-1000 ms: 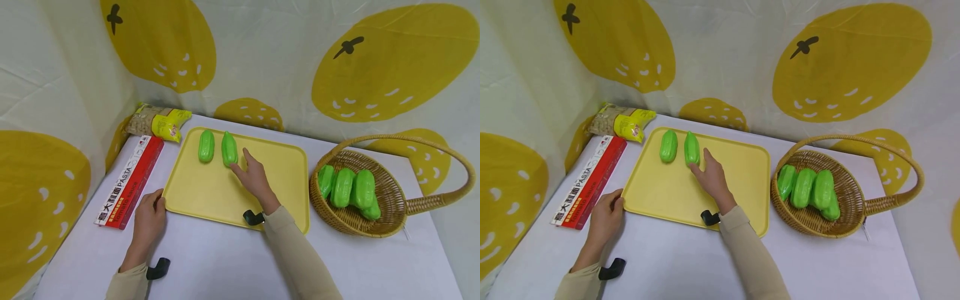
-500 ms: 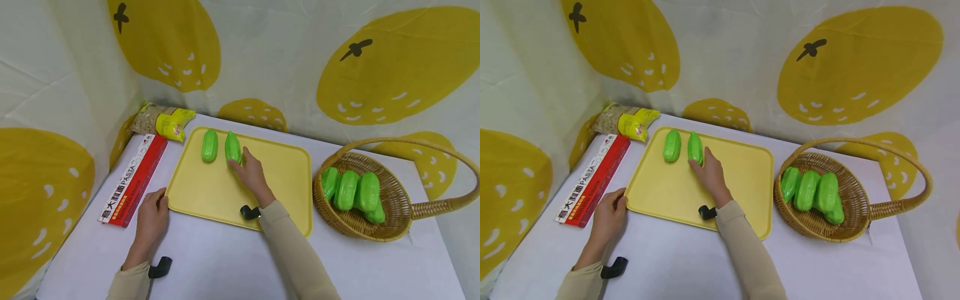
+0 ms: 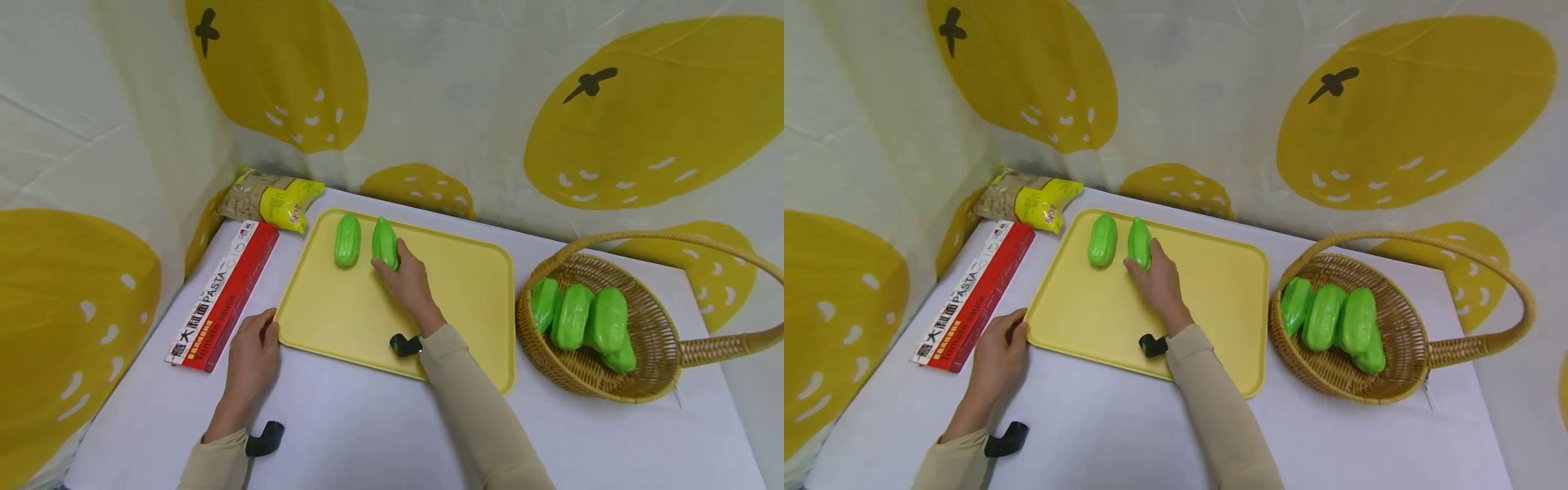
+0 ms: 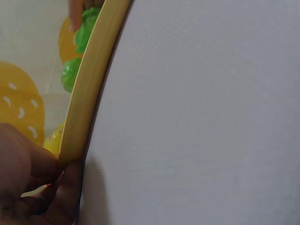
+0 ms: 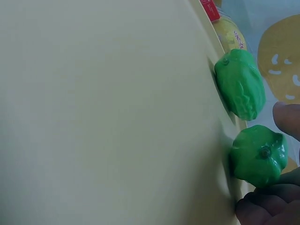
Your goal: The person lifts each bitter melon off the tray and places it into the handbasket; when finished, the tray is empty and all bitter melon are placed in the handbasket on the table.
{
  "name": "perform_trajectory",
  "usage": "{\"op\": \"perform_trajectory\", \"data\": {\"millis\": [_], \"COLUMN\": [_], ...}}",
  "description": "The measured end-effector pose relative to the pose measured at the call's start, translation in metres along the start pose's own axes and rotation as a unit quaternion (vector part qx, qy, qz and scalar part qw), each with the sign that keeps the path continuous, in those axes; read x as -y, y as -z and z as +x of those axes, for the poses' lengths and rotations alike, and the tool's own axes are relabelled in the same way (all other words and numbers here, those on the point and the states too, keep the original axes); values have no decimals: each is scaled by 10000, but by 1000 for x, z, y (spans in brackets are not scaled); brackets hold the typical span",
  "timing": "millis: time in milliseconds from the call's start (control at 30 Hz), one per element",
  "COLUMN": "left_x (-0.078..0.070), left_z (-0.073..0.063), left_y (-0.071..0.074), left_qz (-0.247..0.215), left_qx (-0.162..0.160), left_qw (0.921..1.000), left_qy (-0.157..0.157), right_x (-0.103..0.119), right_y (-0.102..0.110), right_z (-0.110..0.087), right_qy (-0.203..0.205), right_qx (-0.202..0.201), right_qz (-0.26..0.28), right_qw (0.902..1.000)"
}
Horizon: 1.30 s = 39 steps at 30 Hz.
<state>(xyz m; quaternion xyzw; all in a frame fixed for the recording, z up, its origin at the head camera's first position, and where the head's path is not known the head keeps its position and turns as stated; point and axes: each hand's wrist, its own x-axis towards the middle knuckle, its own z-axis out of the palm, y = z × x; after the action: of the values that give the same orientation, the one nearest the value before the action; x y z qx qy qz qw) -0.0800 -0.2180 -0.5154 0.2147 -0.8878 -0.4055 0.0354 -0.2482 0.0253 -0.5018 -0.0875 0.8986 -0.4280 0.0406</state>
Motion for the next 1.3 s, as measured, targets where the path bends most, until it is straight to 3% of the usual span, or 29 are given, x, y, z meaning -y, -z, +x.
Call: {"op": "perform_trajectory", "data": {"millis": [300, 800, 1300], "left_x": [-3, -3, -2], "left_z": [-2, -3, -2], "left_y": [-1, -1, 0], "left_qz": [9, 53, 45], "left_qx": [-15, -32, -32], "left_qw": [10000, 10000, 10000], "left_qy": [-8, 10, -32], "right_x": [3, 4, 8], "right_y": [-1, 6, 19], "right_z": [-1, -5, -10], "right_qy": [-155, 10, 91], "right_qx": [-49, 43, 38], "right_qz": [-56, -342, -143], "right_qw": [9999, 9994, 9998]}}
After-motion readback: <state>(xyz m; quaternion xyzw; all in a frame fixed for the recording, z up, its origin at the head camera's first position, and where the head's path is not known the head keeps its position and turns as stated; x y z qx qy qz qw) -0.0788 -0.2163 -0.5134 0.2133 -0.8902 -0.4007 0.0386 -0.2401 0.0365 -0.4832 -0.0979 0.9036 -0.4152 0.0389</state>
